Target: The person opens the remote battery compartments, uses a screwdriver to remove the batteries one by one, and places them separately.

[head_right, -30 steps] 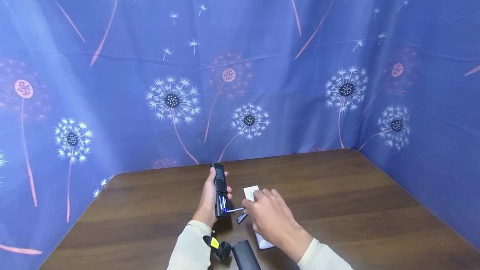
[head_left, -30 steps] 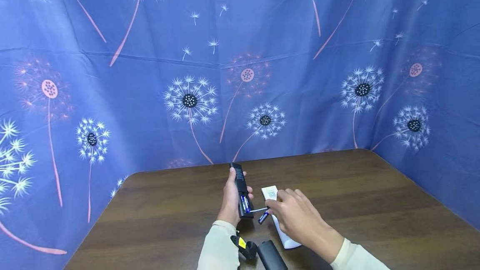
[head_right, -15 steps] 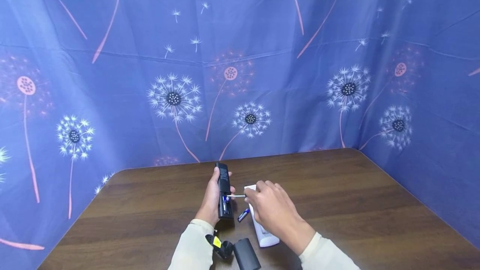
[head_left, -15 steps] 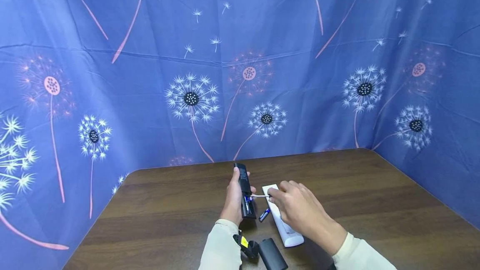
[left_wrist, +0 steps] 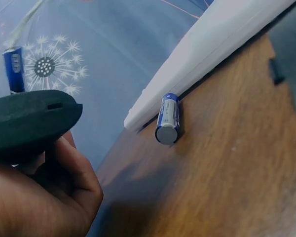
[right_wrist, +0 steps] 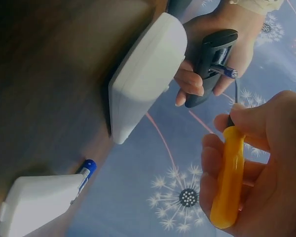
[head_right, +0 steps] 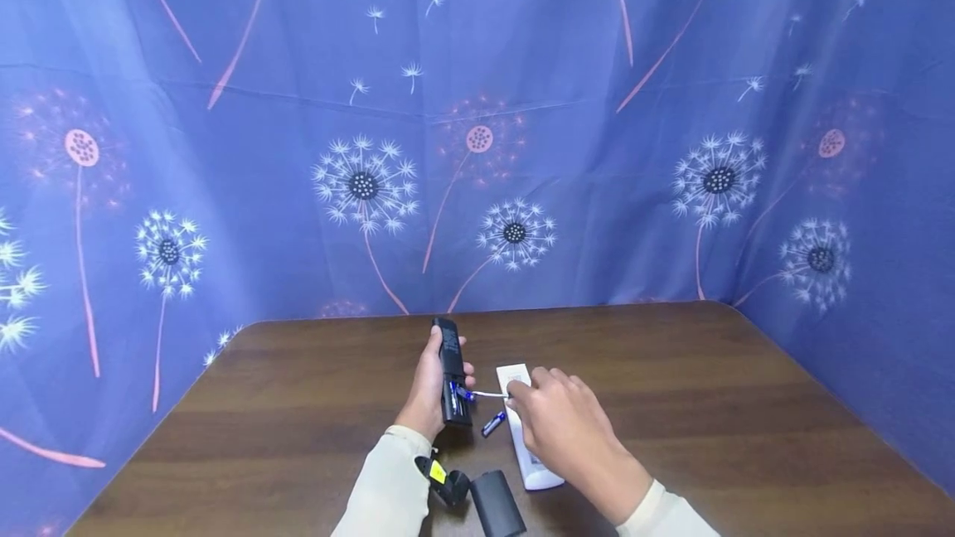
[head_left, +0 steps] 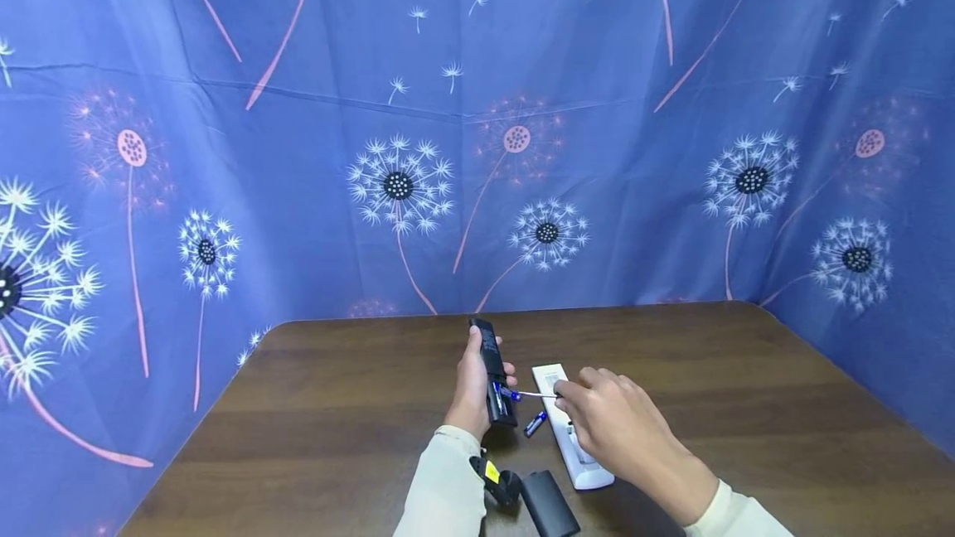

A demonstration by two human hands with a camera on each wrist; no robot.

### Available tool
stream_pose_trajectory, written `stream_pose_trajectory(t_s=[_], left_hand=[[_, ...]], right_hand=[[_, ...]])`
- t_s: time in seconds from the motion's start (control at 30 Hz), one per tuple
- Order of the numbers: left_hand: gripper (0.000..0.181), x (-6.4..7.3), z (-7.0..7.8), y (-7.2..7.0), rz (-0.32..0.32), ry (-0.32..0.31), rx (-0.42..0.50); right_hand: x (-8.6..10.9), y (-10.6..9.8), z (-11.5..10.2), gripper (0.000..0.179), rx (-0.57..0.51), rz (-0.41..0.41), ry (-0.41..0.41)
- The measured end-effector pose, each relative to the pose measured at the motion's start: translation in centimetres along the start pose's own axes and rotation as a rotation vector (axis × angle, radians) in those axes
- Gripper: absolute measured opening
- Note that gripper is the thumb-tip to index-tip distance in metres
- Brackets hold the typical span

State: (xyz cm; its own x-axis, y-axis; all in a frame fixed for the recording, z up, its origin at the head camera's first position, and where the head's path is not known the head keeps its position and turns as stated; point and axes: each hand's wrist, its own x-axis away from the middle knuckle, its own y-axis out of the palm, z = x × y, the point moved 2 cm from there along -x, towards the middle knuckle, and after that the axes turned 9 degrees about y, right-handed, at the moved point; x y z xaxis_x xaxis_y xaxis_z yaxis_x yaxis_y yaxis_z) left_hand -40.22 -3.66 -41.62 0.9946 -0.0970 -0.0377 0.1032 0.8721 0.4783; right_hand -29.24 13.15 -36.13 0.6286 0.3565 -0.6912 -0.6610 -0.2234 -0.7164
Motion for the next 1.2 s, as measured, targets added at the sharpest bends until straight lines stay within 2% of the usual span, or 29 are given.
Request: stream_pose_trajectory(t_s=[0.2, 0.4, 0.53, 0.8, 0.97, 1.2], left_hand=[[0.073, -0.2, 0.0, 0.3, 0.022, 0.009, 0.023], [0.077, -0.3, -0.1, 0.5, 0.005, -0.002, 0.013], [0.078, -0.4, 0.0, 0.5, 0.002, 0.003, -0.028], [0.077, -0.5, -0.1, 0.4, 0.009, 0.013, -0.081], [0.076, -0.5, -0.1, 0.4, 0.002, 0.009, -0.093], [0.076, -0.4, 0.2, 0.5, 0.014, 0.021, -0.108]], right_hand=[[0.4, -0.2, 0.0, 0.008, 0.001, -0.088, 0.027], [0.6, 0.0, 0.2, 0.007, 0.013, -0.162, 0.060], [0.6, 0.1, 0.3, 0.007, -0.010, -0.166, 0.077], [0.5, 0.5, -0.3, 0.005, -0.067, -0.172, 0.050], [-0.3, 0.8, -0.5, 0.004, -0.047, -0.201, 0.054], [-1.7, 1.6, -0.5, 0.004, -0.010, -0.199, 0.040]])
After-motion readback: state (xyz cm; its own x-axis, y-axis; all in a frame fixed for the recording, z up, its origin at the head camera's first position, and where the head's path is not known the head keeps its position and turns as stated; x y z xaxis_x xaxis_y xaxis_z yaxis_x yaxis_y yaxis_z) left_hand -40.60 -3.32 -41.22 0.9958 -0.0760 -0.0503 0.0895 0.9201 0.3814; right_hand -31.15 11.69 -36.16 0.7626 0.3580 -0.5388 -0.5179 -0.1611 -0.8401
